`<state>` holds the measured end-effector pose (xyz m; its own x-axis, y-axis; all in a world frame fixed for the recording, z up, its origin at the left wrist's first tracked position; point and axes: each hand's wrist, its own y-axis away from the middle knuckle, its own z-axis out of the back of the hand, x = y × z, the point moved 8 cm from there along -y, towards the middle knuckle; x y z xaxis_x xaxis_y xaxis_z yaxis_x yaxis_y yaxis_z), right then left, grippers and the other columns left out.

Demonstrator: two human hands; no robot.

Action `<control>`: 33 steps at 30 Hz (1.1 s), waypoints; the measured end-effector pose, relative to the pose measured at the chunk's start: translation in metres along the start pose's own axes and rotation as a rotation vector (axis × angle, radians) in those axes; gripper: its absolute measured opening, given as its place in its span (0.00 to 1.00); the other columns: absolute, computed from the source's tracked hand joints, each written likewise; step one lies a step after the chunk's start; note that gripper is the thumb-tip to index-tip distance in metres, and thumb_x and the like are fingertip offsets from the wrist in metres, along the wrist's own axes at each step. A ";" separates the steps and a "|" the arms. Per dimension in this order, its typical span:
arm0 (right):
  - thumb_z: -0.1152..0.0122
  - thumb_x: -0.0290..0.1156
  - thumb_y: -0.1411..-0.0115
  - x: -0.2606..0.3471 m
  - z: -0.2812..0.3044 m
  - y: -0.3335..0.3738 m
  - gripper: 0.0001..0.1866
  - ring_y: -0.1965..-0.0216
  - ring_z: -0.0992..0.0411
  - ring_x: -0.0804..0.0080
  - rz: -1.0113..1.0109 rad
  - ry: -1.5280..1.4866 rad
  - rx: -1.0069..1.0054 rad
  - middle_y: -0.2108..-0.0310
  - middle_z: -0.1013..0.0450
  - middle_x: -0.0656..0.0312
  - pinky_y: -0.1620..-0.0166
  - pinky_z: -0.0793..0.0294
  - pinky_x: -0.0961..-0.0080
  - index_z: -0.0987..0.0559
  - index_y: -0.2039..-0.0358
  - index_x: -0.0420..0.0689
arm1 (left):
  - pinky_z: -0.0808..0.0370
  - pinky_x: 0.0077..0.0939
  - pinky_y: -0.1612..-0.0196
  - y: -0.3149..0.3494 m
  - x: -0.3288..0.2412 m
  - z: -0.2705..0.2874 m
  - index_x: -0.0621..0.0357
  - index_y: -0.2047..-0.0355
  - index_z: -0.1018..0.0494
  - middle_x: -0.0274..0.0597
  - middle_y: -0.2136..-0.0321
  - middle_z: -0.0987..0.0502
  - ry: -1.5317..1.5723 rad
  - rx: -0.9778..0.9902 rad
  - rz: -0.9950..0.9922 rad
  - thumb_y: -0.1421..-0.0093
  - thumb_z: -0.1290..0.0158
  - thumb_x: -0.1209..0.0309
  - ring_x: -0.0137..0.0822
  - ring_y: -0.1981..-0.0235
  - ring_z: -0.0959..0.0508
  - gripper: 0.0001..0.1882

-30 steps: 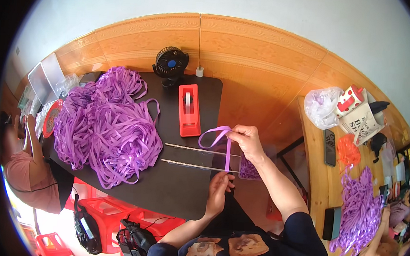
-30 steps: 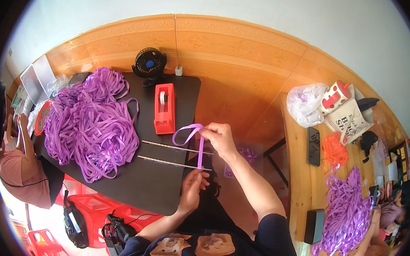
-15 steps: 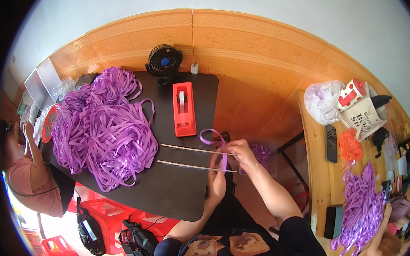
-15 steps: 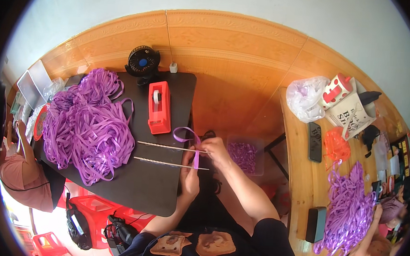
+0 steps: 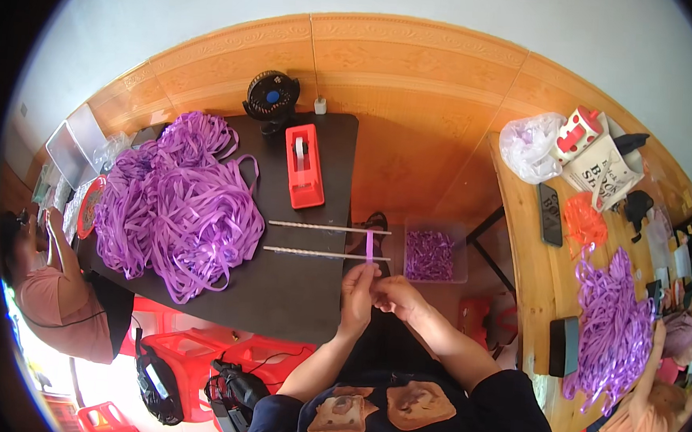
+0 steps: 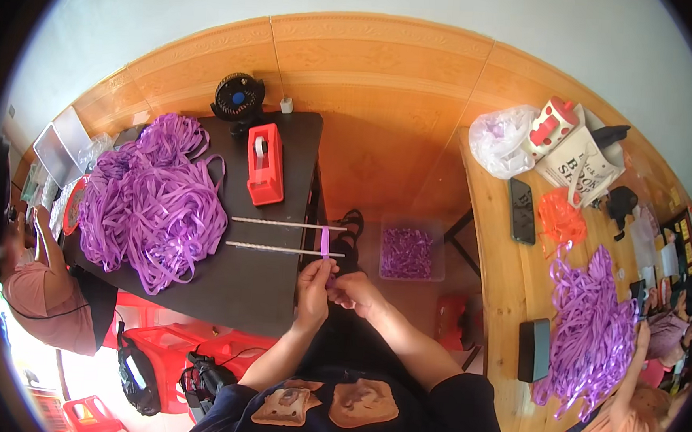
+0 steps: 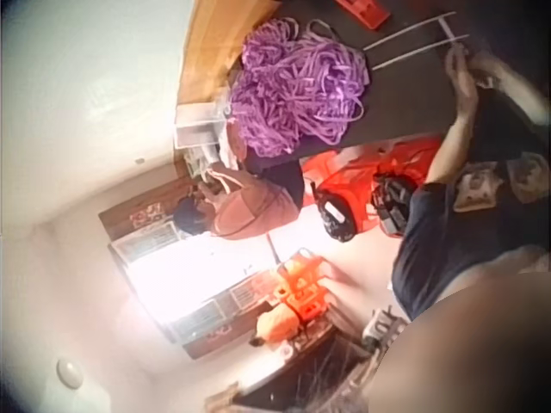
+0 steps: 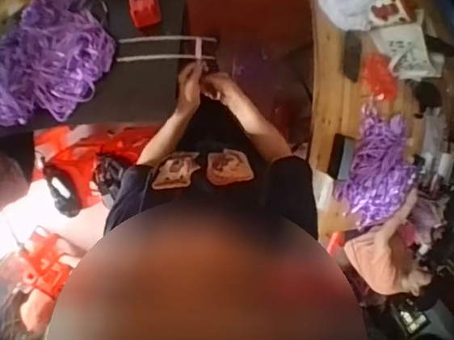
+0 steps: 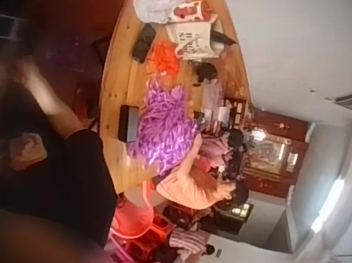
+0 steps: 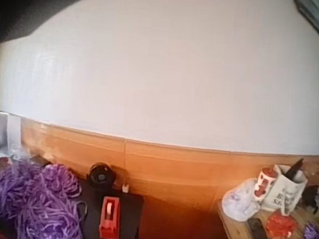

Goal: Winding purple ribbons around two fixed metal rods to create bundles.

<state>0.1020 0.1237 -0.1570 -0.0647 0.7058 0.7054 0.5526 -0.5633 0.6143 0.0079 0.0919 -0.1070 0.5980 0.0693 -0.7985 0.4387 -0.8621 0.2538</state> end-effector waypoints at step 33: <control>0.40 0.26 0.41 0.010 -0.036 0.054 0.06 0.71 0.29 0.80 0.317 -0.014 0.098 0.72 0.24 0.62 0.66 0.31 0.83 0.20 0.70 0.35 | 0.35 0.17 0.85 0.092 0.019 0.039 0.72 0.60 0.29 0.53 0.74 0.22 0.033 0.247 0.600 0.36 0.60 0.69 0.36 0.83 0.25 0.16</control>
<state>0.1014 0.0845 -0.1037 0.1341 0.5084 0.8506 0.6210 -0.7120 0.3277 0.0337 -0.0054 -0.1201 0.7135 -0.4481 -0.5386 -0.1427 -0.8456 0.5144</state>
